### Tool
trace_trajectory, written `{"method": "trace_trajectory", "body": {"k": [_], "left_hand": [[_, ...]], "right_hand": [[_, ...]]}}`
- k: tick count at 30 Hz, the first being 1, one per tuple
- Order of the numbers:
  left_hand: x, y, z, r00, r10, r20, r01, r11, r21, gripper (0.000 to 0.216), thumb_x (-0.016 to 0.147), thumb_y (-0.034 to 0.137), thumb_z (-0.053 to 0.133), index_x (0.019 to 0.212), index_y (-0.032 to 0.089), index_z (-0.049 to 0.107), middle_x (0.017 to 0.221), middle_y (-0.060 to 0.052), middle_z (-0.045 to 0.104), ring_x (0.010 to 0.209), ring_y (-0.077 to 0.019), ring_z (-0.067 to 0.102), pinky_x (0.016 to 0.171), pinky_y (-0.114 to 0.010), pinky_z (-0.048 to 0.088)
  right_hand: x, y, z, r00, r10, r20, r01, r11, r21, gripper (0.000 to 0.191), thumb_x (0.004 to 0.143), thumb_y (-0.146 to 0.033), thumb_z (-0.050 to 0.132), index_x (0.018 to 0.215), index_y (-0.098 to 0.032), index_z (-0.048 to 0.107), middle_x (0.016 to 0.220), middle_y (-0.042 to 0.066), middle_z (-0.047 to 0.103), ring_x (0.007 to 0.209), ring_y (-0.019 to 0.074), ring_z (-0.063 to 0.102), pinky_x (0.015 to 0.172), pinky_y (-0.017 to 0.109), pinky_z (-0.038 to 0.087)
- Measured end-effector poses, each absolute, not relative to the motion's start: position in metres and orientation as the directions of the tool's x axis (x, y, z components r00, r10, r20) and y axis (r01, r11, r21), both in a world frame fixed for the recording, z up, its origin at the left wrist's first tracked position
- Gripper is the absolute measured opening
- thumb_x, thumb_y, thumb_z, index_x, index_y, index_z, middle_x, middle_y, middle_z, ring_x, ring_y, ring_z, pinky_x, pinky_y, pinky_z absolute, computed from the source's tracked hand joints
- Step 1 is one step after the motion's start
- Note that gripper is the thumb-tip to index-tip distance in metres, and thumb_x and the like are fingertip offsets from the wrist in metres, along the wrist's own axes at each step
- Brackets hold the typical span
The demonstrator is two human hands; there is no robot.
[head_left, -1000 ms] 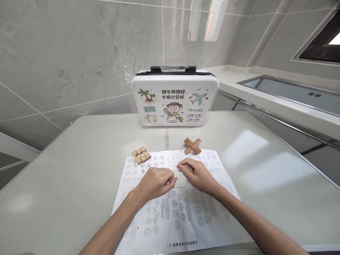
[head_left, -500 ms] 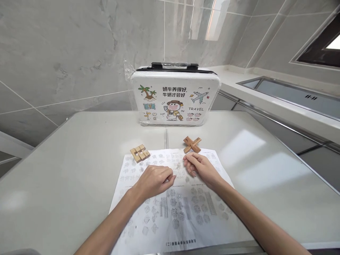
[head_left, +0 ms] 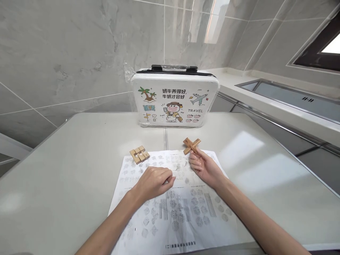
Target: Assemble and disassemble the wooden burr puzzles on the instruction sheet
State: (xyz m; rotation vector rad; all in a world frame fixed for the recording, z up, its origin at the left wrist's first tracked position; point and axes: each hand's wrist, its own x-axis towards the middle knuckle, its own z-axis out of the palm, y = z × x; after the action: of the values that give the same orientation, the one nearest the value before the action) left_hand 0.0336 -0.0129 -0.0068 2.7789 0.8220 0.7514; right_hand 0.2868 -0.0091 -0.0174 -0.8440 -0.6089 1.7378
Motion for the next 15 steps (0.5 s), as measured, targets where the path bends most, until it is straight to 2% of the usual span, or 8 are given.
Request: {"method": "trace_trajectory", "body": {"k": [5,8,10,11,13,15], "left_hand": [[0.034,-0.015,-0.006,0.682,0.596,0.423,0.49,-0.803,0.341,0.034,0.103,0.021,0.053,0.069,0.021,0.044,0.056,0.006,0.045,0.049,-0.0111,0.038,0.051,-0.029,0.027],[0.036,-0.015,-0.001,0.545,0.704,0.456,0.523,-0.71,0.471,0.026,0.103,0.026,0.058,0.078,0.022,0.051,0.065,0.004,0.053,0.057,-0.0132,0.048,0.057,-0.029,0.037],[0.036,-0.015,0.003,0.403,0.789,0.464,0.541,-0.614,0.575,0.017,0.097,0.034,0.069,0.093,0.023,0.056,0.082,0.0,0.062,0.072,-0.0171,0.058,0.068,-0.031,0.047],[0.035,-0.015,0.006,0.339,0.821,0.459,0.534,-0.57,0.624,0.026,0.092,0.039,0.075,0.103,0.023,0.057,0.094,-0.003,0.065,0.082,-0.0199,0.062,0.076,-0.034,0.051],[0.034,-0.014,0.009,0.29,0.859,0.421,0.48,-0.511,0.713,0.062,0.081,0.046,0.086,0.128,0.024,0.053,0.124,-0.011,0.065,0.105,-0.0264,0.064,0.091,-0.041,0.055],[0.031,-0.014,0.012,0.36,0.86,0.362,0.386,-0.49,0.782,0.091,0.075,0.051,0.092,0.147,0.026,0.042,0.148,-0.016,0.056,0.126,-0.0324,0.061,0.105,-0.048,0.053]], "right_hand": [[0.283,-0.014,-0.01,-0.205,0.941,-0.269,-0.591,-0.338,-0.733,0.028,0.093,-0.042,0.075,0.084,-0.021,0.059,0.069,-0.005,0.045,0.05,0.0082,0.029,0.043,0.021,0.028],[0.277,-0.021,-0.006,-0.227,0.937,-0.264,-0.451,-0.341,-0.825,0.038,0.097,-0.047,0.067,0.071,-0.021,0.055,0.061,-0.005,0.046,0.048,0.009,0.031,0.045,0.024,0.026],[0.274,-0.026,-0.005,-0.254,0.938,-0.235,-0.312,-0.309,-0.899,0.045,0.099,-0.047,0.06,0.063,-0.022,0.05,0.053,-0.004,0.044,0.046,0.01,0.031,0.046,0.026,0.023],[0.273,-0.029,-0.005,-0.273,0.937,-0.219,-0.25,-0.289,-0.924,0.045,0.099,-0.046,0.058,0.061,-0.022,0.048,0.05,-0.005,0.042,0.046,0.0103,0.03,0.047,0.027,0.022],[0.271,-0.034,-0.004,-0.327,0.924,-0.2,-0.147,-0.259,-0.955,0.042,0.098,-0.041,0.054,0.061,-0.023,0.045,0.048,-0.006,0.039,0.045,0.0106,0.027,0.048,0.028,0.02],[0.271,-0.038,-0.002,-0.4,0.899,-0.18,-0.052,-0.218,-0.975,0.038,0.096,-0.033,0.052,0.061,-0.024,0.043,0.049,-0.006,0.039,0.047,0.0108,0.028,0.05,0.028,0.021]]}}
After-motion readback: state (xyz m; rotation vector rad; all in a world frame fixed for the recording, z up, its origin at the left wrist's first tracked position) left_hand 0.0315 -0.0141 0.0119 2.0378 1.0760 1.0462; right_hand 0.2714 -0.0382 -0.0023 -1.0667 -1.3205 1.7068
